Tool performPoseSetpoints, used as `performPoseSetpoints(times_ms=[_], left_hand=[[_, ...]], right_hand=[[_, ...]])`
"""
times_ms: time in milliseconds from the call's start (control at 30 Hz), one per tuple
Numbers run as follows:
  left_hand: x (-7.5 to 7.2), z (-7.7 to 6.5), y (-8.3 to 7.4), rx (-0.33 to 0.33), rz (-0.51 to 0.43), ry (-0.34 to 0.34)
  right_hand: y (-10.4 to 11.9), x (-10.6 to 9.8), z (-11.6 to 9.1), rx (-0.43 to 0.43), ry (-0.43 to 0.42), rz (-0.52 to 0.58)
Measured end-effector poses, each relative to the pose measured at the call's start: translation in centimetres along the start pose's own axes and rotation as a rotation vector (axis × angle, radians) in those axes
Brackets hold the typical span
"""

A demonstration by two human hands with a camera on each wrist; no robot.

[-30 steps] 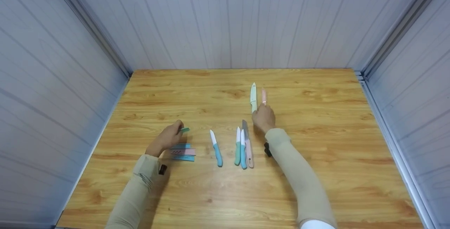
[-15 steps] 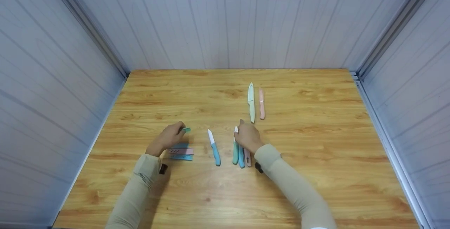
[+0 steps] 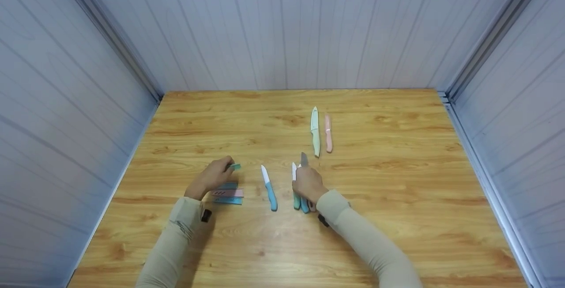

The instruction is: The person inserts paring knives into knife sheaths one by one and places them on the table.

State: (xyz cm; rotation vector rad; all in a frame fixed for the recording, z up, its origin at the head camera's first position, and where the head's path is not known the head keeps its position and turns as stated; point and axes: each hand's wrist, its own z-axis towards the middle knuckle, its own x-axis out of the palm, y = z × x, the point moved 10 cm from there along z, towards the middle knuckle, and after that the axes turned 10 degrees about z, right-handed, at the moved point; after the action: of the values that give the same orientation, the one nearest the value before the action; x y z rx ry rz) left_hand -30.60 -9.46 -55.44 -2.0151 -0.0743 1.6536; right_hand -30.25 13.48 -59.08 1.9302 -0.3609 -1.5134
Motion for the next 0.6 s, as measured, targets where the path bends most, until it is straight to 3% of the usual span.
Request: performPoseSetpoints(times_ms=[267, 600], left_hand=[[0.0, -0.1, 0.0, 0.000, 0.009, 0.003], [0.1, -0.1, -0.2, 0.007, -0.008, 0.015]], right_hand=[[-0.1, 0.2, -0.3, 0.050, 0.008, -0.001], [1.2, 1.0, -0.3, -0.009, 0.002, -0.062]])
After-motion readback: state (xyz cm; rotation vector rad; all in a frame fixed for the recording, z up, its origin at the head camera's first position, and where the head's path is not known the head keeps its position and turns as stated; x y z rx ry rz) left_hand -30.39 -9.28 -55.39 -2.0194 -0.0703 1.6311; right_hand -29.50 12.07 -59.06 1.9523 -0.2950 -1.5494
